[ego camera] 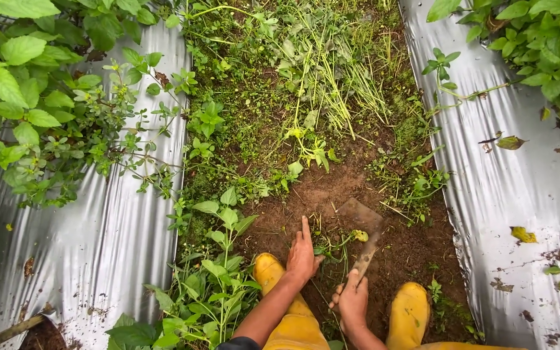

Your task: The person uses a hand hoe to remove weeds from the soil between two rows of plants in a garden. They repeatedly strike the ground to loosen the soil and pull out the unwanted vegetation by hand.

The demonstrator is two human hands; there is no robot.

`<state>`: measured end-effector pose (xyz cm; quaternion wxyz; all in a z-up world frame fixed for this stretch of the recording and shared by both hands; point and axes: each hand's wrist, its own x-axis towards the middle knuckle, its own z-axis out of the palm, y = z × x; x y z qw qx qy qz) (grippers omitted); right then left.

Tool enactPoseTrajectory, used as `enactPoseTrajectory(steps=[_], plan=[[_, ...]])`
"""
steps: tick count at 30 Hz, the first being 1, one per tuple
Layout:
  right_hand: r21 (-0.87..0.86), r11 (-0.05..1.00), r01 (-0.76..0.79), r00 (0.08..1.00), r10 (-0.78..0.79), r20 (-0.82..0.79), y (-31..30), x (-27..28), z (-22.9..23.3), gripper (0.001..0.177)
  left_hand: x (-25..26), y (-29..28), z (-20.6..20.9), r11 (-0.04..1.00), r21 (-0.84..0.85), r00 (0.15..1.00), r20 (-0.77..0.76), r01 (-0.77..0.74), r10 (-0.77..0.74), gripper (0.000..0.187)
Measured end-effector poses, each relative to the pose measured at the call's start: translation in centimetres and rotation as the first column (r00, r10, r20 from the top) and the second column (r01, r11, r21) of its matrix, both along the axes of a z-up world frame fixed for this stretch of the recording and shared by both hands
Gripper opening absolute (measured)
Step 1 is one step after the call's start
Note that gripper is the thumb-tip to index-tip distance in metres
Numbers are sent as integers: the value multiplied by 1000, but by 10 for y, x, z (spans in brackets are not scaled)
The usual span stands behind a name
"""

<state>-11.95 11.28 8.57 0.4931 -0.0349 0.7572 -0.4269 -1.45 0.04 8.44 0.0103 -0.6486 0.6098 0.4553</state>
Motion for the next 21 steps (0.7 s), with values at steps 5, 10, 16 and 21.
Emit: enactPoseTrajectory(steps=[5,10,16,21], plan=[[176,932,-317,947,321,5,10,16,28,33,1,1,-6,1000,12,1000,1,20,-20,117],[244,874,-420,899,438,-24,25,22,23,39,7,5,-10,997,-66,999,-17,44,-45,103],[294,831,-472,867,499,-17,26,22,41,39,12,10,8,999,-13,998,-50,-43,42,46],[300,837,-458,885,460,67,5,34,101,39,23,9,-67,990,-122,983,178,75,-53,48]])
